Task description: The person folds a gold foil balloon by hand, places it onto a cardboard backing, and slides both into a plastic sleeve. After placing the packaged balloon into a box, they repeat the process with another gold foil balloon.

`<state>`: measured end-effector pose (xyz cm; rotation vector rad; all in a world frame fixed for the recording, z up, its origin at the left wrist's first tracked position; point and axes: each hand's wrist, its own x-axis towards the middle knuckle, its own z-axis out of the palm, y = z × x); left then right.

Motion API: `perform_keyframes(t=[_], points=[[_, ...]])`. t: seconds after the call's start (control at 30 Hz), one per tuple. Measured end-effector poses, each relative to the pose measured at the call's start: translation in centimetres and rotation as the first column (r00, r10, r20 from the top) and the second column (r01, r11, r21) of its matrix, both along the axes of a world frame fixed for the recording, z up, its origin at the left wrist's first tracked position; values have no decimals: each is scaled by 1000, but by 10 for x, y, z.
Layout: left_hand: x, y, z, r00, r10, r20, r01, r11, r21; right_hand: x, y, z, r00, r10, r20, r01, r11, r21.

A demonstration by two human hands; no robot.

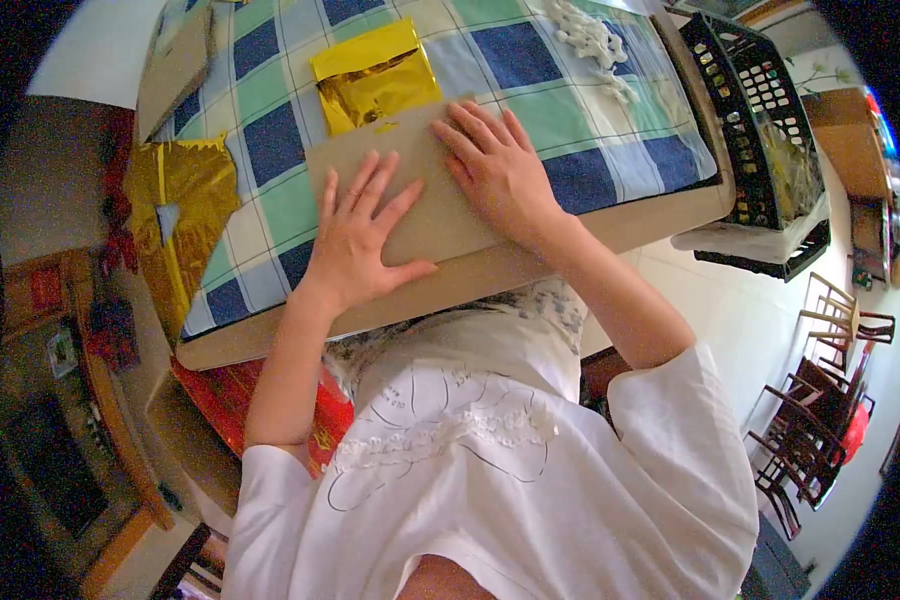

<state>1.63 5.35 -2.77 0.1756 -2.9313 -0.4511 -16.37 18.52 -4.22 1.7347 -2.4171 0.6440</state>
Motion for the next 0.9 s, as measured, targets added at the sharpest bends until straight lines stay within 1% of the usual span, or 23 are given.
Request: perform_keyframes(t=[0.07, 0.17, 0.27, 0.3, 0.33, 0.4, 0.43, 0.47, 0.53, 0.63, 0.73, 0.77, 0.87, 0.9], points=[[0, 0, -1, 1000, 0, -3, 0, 1000, 1, 3, 1, 2, 999, -25, -24, 25, 999, 29], [1, 0, -3, 1000, 2, -7, -2, 1000, 9, 11, 6, 4, 994, 83, -67, -78, 994, 71], [-1, -2, 4, 999, 2, -39, -1, 1000, 28, 19, 4, 3, 996, 69, 54, -70, 997, 28], [-2, -3, 6, 999, 2, -54, 0, 999, 35, 19, 4, 3, 996, 72, 48, -74, 997, 32], [-3, -10, 5, 992, 69, -107, -52, 986, 156, 19, 4, 3, 996, 74, 45, -76, 996, 36], [-14, -37, -3, 957, 220, -191, -130, 910, 394, 20, 4, 5, 996, 76, 42, -77, 996, 36], [-23, -47, 1, 910, 380, -169, -293, 874, 388, 20, 4, 6, 996, 77, 44, -78, 996, 31], [-33, -58, 6, 835, 530, -151, -446, 811, 378, 20, 3, 7, 996, 78, 46, -80, 996, 26], [-53, -90, 2, 785, 619, 28, -502, 610, 613, 20, 3, 6, 997, 78, 28, -79, 997, 23], [-80, -124, -1, 761, 648, 36, -500, 550, 669, 20, 3, 1, 997, 72, 9, -72, 997, 13], [-103, -161, -7, 769, 634, 79, -484, 497, 720, 19, 4, -4, 997, 73, -6, -73, 997, 14], [-111, -173, -18, 723, 690, 23, -504, 505, 701, 18, 4, -4, 997, 74, -12, -73, 997, 16], [-118, -201, -4, 789, 532, 307, -565, 430, 705, 18, 5, -1, 997, 80, -2, -80, 996, 30], [-120, -201, 1, 764, 554, 331, -599, 416, 685, 18, 5, -1, 997, 80, -8, -79, 996, 31]])
